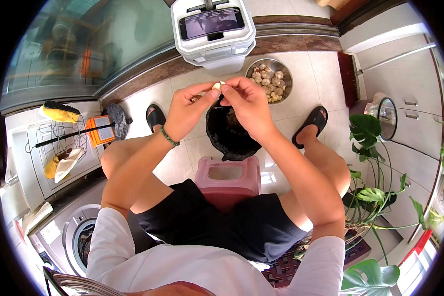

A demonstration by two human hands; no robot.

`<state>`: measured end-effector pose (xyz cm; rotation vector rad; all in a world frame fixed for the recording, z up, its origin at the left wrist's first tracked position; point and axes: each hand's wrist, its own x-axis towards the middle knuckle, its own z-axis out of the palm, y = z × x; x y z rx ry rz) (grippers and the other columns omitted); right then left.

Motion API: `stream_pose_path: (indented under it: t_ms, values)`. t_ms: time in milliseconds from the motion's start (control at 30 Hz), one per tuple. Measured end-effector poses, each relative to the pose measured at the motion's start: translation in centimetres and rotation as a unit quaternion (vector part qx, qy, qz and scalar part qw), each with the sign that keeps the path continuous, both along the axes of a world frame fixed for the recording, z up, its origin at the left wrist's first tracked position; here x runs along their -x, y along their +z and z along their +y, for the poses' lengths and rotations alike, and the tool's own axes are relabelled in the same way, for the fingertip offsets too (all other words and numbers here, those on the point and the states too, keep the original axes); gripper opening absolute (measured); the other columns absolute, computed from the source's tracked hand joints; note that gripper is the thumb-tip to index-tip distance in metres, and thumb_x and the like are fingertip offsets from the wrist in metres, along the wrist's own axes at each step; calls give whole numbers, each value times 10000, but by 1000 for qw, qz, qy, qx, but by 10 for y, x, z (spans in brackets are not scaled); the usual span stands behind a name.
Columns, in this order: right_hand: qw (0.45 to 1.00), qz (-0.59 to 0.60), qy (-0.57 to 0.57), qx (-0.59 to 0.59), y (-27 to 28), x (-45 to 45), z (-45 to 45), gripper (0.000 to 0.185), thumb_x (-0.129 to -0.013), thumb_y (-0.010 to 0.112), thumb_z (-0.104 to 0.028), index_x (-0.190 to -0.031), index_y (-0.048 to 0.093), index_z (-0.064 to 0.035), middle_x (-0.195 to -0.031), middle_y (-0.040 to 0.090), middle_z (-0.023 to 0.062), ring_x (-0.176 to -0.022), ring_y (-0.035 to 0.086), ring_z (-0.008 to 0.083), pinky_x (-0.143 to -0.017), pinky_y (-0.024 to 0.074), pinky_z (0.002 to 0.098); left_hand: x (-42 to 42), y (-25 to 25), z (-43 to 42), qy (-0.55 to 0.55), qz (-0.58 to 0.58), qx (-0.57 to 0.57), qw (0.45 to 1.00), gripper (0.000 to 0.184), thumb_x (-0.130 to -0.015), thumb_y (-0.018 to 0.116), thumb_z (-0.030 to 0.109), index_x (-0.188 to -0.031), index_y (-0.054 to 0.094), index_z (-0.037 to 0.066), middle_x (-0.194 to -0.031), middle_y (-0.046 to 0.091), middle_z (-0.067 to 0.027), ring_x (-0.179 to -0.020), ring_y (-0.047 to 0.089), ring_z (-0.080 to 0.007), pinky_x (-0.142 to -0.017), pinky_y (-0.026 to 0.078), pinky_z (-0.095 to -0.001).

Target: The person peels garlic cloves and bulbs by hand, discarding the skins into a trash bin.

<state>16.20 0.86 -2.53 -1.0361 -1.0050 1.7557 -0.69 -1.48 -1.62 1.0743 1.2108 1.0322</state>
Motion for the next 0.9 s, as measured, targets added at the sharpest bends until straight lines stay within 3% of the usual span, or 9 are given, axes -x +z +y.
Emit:
stream_pose_path:
  t_ms: [233, 500, 667, 767, 833, 900]
  values:
    - [998, -27, 16, -57, -4, 2, 0, 121, -964, 567, -108, -980, 588, 10, -855, 617, 19, -738, 597, 84, -678, 493, 224, 1, 0, 1, 18, -4, -18, 1000, 209, -909, 677, 139, -1088, 718, 39, -712, 572, 97, -571, 345, 21, -473, 266, -180]
    - [976, -136, 20, -166, -8, 4, -2, 97, -971, 513, -80, -941, 513, 12, -809, 563, 48, -708, 597, 111, -648, 483, 252, 4, 4, 1, 13, 19, -11, 1000, 181, -898, 687, 139, -1027, 727, 20, -696, 577, 89, -570, 372, 17, -475, 279, -181]
    - [973, -153, 21, -172, -10, 1, -1, 90, -967, 515, -74, -944, 506, 13, -808, 558, 54, -702, 596, 117, -649, 486, 258, 6, 2, 2, 8, 22, -1, 1000, 177, -904, 677, 131, -1028, 724, 14, -726, 606, 79, -590, 397, 21, -485, 292, -174]
    - [979, -121, 20, -165, -6, -1, -1, 75, -953, 537, -57, -955, 517, 15, -813, 559, 52, -703, 599, 119, -661, 491, 260, 7, 1, 4, 13, -32, -15, 999, 223, -940, 635, 164, -1111, 698, 35, -806, 643, 53, -616, 404, 25, -495, 293, -166]
    - [982, -99, 19, -159, -4, -3, -1, 68, -942, 554, -45, -952, 526, 17, -817, 559, 51, -705, 602, 121, -668, 493, 262, 10, 22, 6, -15, -101, 113, 988, 308, -985, 563, 191, -1259, 612, 60, -946, 629, 31, -594, 361, 8, -524, 298, -175]
    - [975, -114, 34, -189, -4, -7, 0, 58, -908, 601, -29, -893, 561, 11, -801, 566, 51, -713, 603, 117, -663, 496, 264, 14, 24, 8, -28, -153, 137, 978, 327, -998, 536, 204, -1294, 581, 73, -961, 610, 34, -576, 332, -3, -519, 283, -176]
